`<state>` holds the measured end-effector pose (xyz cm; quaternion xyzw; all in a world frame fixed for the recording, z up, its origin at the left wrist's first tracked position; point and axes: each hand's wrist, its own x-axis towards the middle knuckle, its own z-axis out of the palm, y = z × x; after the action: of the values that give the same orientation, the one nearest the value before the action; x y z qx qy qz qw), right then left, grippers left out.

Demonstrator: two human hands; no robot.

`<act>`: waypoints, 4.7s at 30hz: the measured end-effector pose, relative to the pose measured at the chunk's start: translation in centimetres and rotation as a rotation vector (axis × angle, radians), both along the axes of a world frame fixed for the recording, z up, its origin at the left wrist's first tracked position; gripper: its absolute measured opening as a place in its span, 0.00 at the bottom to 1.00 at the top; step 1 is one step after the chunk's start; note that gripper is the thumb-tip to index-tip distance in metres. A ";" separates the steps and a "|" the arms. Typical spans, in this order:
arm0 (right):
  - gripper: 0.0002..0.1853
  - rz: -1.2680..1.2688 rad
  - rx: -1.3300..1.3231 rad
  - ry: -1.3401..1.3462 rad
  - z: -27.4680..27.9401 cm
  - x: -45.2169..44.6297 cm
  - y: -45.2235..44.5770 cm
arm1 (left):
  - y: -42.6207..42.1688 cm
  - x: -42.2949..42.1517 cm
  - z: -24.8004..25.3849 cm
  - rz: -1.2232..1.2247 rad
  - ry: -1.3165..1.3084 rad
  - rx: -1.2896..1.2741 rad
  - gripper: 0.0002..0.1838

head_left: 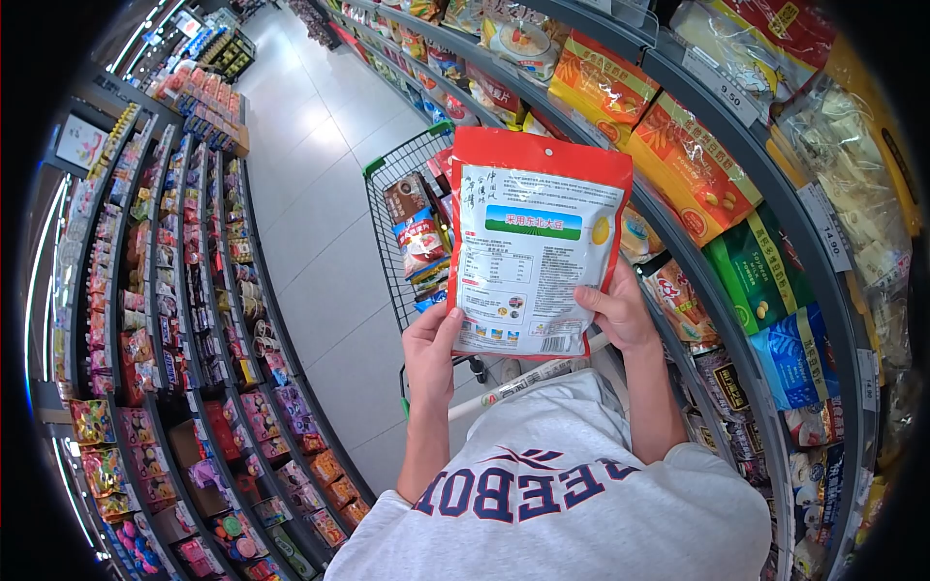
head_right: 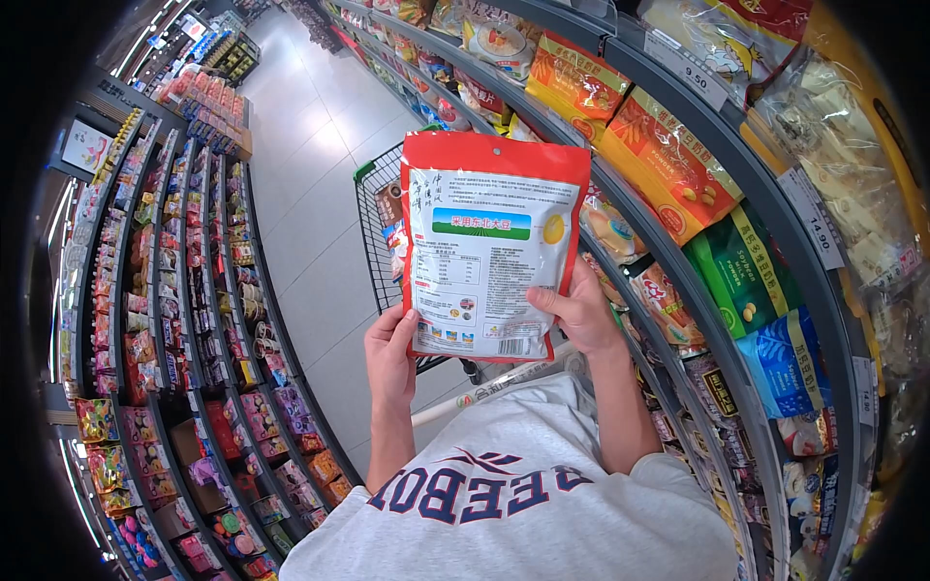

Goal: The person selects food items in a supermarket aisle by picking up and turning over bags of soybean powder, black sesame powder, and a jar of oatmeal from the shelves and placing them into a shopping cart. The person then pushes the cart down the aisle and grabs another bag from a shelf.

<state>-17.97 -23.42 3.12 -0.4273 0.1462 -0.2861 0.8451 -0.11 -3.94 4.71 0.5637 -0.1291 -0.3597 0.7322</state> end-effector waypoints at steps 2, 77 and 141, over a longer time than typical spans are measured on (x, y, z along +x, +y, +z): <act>0.31 0.003 0.002 -0.004 0.0 0.0 0.0 | 0.0 0.0 0.0 0.003 -0.006 0.002 0.11; 0.32 -0.947 -1.775 -1.130 27.8 -3.3 3.6 | 1.0 0.3 0.4 -0.209 -0.134 -0.105 0.35; 0.41 0.037 -0.317 0.109 2.5 1.3 2.2 | 1.1 0.0 1.7 -0.225 -0.141 -0.084 0.34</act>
<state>-16.70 -21.26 5.58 -0.5729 0.1370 -0.2664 0.7629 -0.09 -2.84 6.41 0.5383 -0.2574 -0.3933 0.6995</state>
